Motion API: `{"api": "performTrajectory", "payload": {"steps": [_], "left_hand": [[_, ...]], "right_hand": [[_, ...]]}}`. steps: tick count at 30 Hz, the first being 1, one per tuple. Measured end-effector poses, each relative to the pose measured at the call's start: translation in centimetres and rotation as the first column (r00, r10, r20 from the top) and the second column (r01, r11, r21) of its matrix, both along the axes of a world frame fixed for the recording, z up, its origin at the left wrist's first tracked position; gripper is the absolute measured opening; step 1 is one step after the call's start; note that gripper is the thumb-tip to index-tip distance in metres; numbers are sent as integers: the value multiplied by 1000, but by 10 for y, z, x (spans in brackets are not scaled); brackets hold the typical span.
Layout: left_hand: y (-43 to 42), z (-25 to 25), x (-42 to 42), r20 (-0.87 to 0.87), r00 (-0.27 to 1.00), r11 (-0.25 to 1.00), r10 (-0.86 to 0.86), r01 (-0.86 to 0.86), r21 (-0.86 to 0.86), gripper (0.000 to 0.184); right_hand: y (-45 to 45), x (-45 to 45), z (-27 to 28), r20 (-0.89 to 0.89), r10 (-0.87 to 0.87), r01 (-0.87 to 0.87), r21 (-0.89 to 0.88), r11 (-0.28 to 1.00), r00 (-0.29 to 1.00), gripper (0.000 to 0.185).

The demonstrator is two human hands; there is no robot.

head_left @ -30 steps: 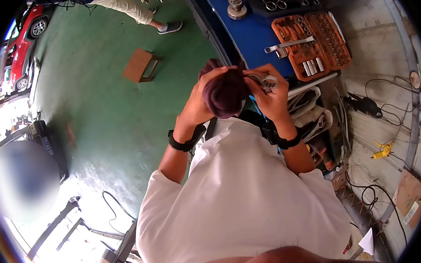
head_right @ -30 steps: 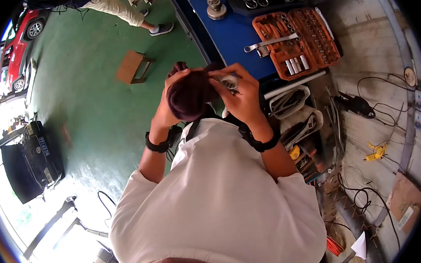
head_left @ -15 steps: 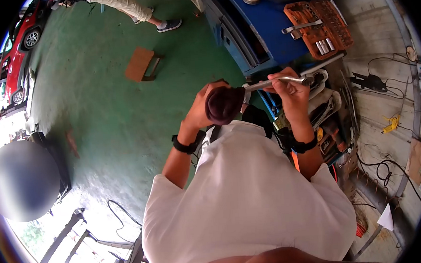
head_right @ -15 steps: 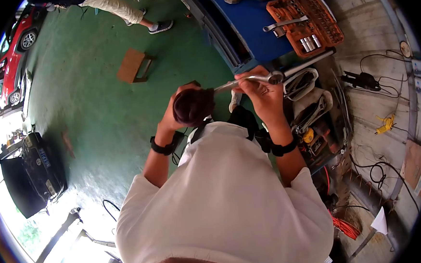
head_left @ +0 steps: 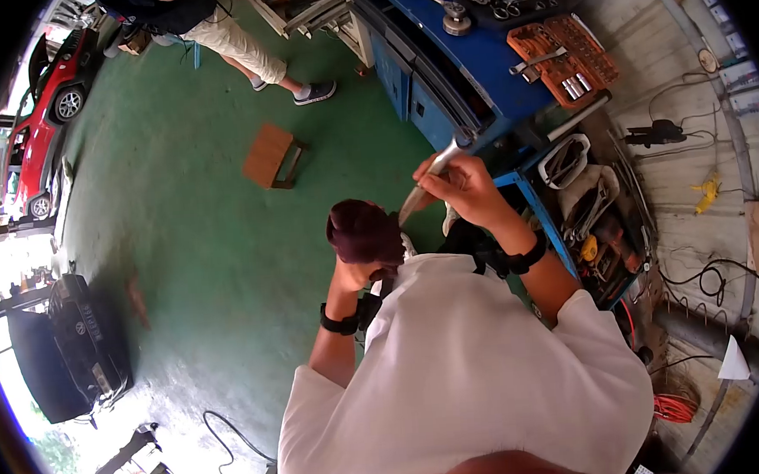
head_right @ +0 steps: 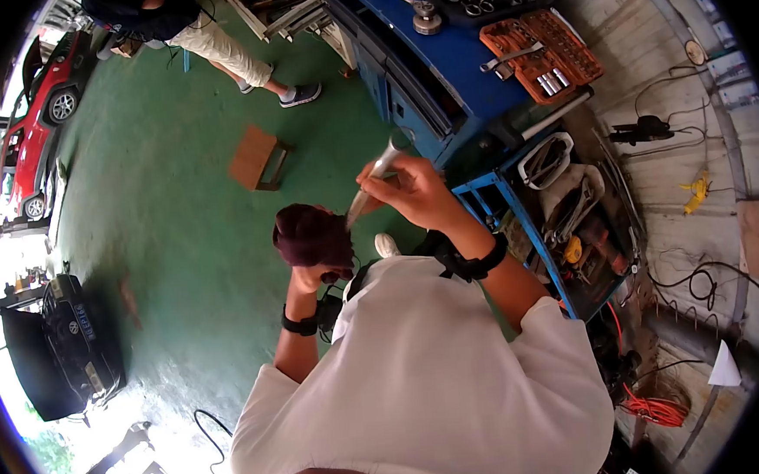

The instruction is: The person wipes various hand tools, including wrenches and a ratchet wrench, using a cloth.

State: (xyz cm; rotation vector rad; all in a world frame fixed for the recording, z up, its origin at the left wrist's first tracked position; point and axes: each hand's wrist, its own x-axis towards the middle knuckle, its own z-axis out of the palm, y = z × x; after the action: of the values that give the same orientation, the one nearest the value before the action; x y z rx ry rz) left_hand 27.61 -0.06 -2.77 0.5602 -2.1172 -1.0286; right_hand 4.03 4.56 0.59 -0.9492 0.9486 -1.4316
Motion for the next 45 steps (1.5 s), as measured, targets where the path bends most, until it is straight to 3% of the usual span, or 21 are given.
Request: {"api": "performTrajectory", "payload": {"steps": [2,3,5,7,8,11,13,15,17,19,24,27,29,30,32,34,36,40,42,43,45], "left_hand": [[-1,1,11,104,994,977,32,-9,-211,36],[-4,-2,16,-14,1000,1000,0,0,0,36],[-3,-5,29,-137,991,976,-2,31,214,36],[7,5,41,-268,957,755,111,94,649,38],[10,11,41,-300,938,689,171,103,717,40],[8,5,57,-107,994,781,14,56,622,43],[12,18,58,-8,1000,744,-31,28,668,48],[20,25,56,45,997,887,69,-82,455,53],[21,18,67,73,992,900,99,-121,419,59],[23,-3,78,-121,978,877,171,-95,472,61],[4,-37,96,-232,971,965,-59,115,234,69],[13,-35,83,-310,941,892,138,18,451,64],[13,-39,82,-65,980,955,189,-168,243,59],[6,-43,78,-44,965,955,259,-262,-141,40],[5,-45,79,-48,939,804,341,-318,-502,32],[14,-37,86,-309,909,957,280,-238,167,32],[14,-46,102,-433,825,882,363,-154,445,37],[8,-47,154,-244,691,651,681,-419,633,55],[17,-53,164,-245,732,691,636,-399,603,63],[22,-57,164,-239,731,685,640,-402,607,63],[39,-61,157,-204,910,841,361,-224,493,68]], "right_hand": [[5,5,10,-20,-9,11,101,995,1000,13],[10,2,14,-428,-59,67,4,998,902,10],[21,-1,22,-942,-200,46,-195,980,269,12],[26,10,36,-903,-347,13,-355,935,253,15],[19,18,47,-865,-477,-154,-498,853,155,16],[14,34,46,-828,-559,-384,-528,757,36,23],[17,36,17,-970,-219,-429,-155,890,-104,27],[24,39,0,-959,-265,-410,-204,889,-96,25],[33,41,-11,-982,-183,-287,-188,939,42,24],[43,45,-20,-982,-150,-249,-174,953,114,27],[61,60,-40,-979,-106,-153,-133,979,176,32],[62,68,-41,-971,21,-182,-23,983,237,25],[59,77,-43,-910,45,-194,-39,980,413,22],[57,78,-44,-911,48,-200,-39,979,410,22],[54,81,-44,-744,195,-220,65,973,639,26],[54,69,-18,-827,169,-271,21,962,536,26],[63,43,-16,-935,121,-310,13,951,334,27],[92,6,-7,-808,171,-147,105,983,564,26],[102,1,-16,-652,37,-11,43,999,758,29],[101,3,-19,-650,43,-14,50,999,759,29],[95,21,-22,-604,44,-82,-35,996,796,32]]}}
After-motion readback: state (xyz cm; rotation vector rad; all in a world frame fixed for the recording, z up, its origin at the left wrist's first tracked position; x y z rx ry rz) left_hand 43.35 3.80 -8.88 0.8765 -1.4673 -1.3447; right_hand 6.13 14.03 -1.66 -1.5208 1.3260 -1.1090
